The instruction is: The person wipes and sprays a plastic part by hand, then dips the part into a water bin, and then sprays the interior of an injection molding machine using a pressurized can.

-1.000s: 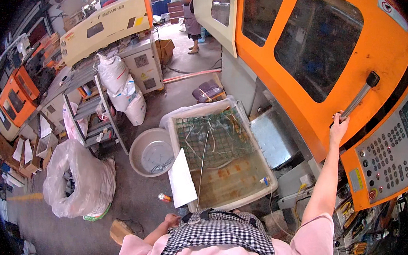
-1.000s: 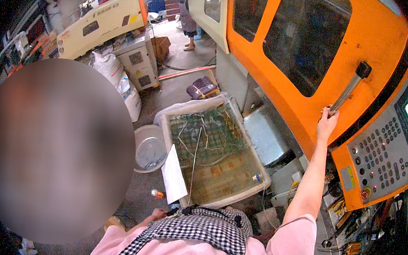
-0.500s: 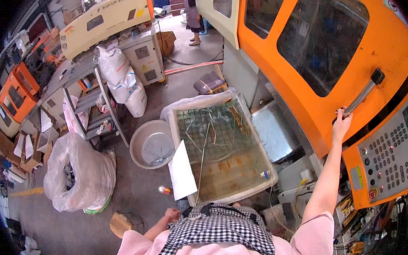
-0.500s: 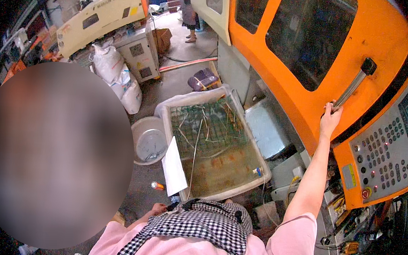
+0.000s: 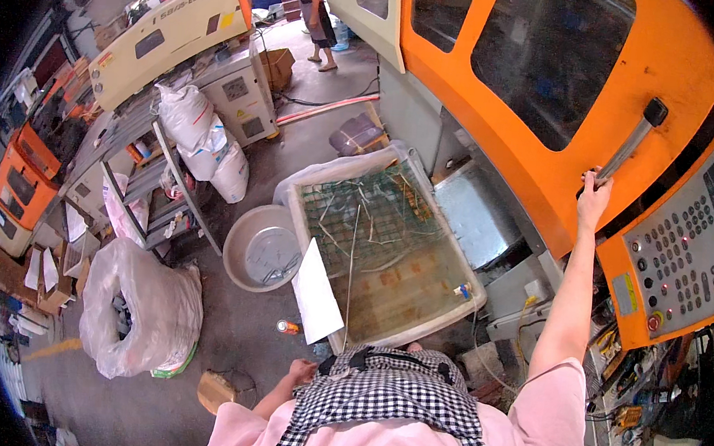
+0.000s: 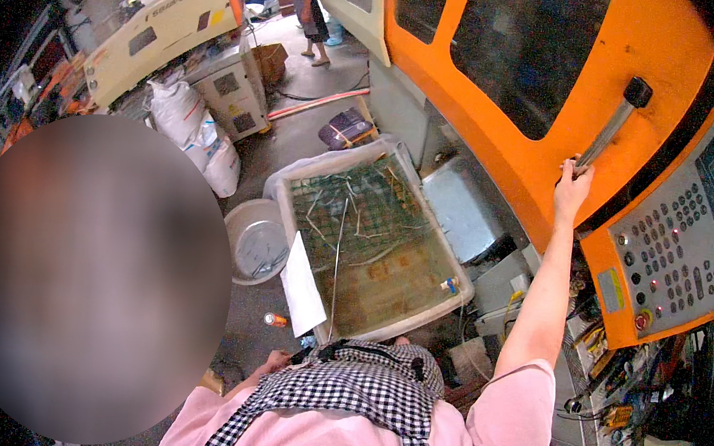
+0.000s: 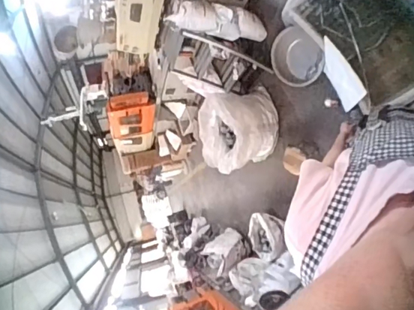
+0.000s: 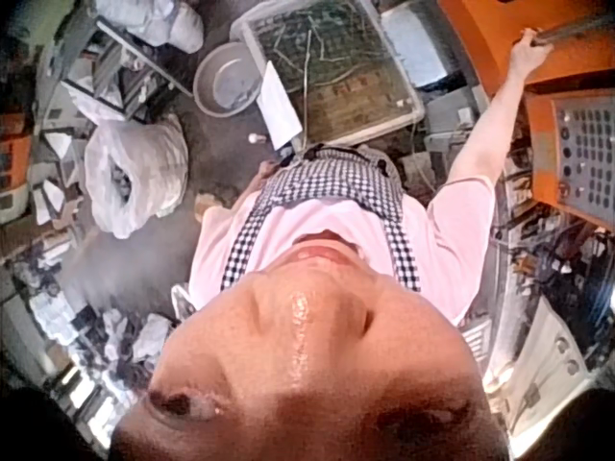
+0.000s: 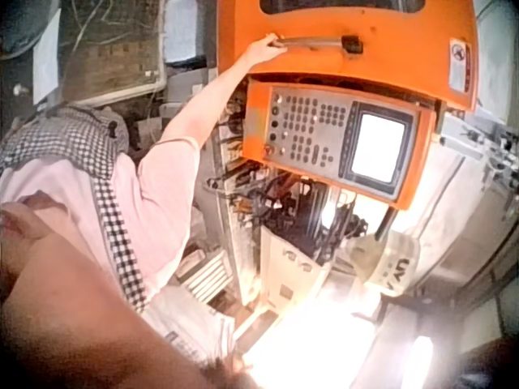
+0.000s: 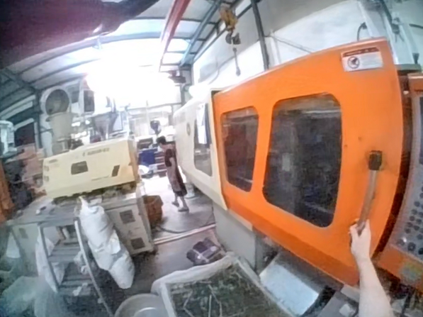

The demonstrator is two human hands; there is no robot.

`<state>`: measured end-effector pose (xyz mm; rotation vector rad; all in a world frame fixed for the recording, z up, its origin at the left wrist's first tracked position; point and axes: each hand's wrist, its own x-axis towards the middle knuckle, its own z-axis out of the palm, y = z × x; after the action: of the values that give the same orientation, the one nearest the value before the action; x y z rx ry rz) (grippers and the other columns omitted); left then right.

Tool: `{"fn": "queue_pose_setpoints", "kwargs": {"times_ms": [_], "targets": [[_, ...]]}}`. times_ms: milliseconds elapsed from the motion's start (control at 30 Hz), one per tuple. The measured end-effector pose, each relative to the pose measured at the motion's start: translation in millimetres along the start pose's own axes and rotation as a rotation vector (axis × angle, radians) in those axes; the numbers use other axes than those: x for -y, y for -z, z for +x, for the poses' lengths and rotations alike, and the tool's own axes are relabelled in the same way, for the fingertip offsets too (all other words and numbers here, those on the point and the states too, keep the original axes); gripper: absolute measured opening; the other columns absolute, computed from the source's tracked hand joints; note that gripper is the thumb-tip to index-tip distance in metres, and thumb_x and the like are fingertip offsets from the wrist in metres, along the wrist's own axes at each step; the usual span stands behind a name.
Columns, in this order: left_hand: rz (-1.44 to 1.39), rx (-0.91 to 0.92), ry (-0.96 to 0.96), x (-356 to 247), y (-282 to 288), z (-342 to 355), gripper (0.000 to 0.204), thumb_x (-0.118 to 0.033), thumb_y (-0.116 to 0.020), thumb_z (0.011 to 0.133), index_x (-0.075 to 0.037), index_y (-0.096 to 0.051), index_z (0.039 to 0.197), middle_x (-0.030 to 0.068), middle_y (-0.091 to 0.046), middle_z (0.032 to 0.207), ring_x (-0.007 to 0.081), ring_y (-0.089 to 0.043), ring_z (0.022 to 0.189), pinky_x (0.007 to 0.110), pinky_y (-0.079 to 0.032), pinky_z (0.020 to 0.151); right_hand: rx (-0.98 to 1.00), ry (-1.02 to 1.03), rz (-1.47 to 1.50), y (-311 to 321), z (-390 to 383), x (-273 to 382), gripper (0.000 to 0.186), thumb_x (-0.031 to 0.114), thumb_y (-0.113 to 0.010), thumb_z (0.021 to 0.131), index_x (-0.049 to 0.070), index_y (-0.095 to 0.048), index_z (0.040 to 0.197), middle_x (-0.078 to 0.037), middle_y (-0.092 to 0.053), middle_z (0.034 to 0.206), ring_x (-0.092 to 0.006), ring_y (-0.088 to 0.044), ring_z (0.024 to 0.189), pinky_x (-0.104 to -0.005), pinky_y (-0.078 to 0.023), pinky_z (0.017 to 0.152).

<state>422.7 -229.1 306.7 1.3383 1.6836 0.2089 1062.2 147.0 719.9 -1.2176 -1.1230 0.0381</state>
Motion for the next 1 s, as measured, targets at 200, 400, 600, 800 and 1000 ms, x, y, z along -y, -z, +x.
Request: {"fn": "queue_pose_setpoints", "kwargs": {"times_ms": [200,400,600,800,1000], "targets": [[0.002,-0.058,0.180,-11.3,7.9,-1.9,0.037,-0.040,-0.063,0.081,-0.003,-0.069,0.083,0.0079,-0.066,0.066,0.0154,-0.062,0.059,0.031,-0.049,0.057,-0.040,-0.032,-0.125,0.7,-7.7,9.2,0.018,0.016,-0.057,0.088,0.002,-0.053,0.099,-0.007,-0.059,0.084,-0.0180,-0.057,0.079,-0.0325,-0.046,0.072],[-0.045,-0.023,0.283,-0.8,0.8,15.0,0.039,-0.041,-0.064,0.078,-0.003,-0.071,0.084,0.0113,-0.068,0.072,0.0189,-0.065,0.067,0.034,-0.050,0.062,-0.094,-0.004,-0.081,-6.6,-4.4,4.7,0.020,0.013,-0.059,0.085,0.002,-0.050,0.099,-0.005,-0.056,0.075,-0.0160,-0.056,0.069,-0.0305,-0.046,0.064],[-0.013,0.017,0.282,-1.5,3.5,31.9,0.039,-0.041,-0.064,0.078,-0.003,-0.070,0.085,0.0117,-0.068,0.073,0.0193,-0.065,0.068,0.034,-0.049,0.063,-0.104,-0.065,0.022,-6.0,-3.2,6.2,0.018,0.004,-0.057,0.084,0.000,-0.048,0.099,-0.004,-0.055,0.075,-0.0120,-0.055,0.066,-0.0264,-0.045,0.063],[-0.001,0.024,0.285,-2.3,13.2,36.2,0.040,-0.042,-0.064,0.078,-0.003,-0.070,0.086,0.0120,-0.068,0.075,0.0197,-0.065,0.070,0.034,-0.049,0.064,-0.105,-0.060,-0.045,-6.1,-6.8,15.1,0.016,0.004,-0.057,0.084,-0.001,-0.047,0.095,-0.006,-0.054,0.072,-0.0132,-0.056,0.066,-0.0271,-0.046,0.063],[0.001,0.024,0.290,-0.6,13.5,36.5,0.040,-0.042,-0.063,0.078,-0.003,-0.070,0.087,0.0124,-0.068,0.076,0.0201,-0.065,0.071,0.035,-0.049,0.065,-0.108,-0.067,-0.030,-6.3,-5.7,14.6,0.016,0.003,-0.056,0.084,0.000,-0.047,0.096,-0.006,-0.055,0.073,-0.0137,-0.057,0.068,-0.0277,-0.047,0.065]]}}
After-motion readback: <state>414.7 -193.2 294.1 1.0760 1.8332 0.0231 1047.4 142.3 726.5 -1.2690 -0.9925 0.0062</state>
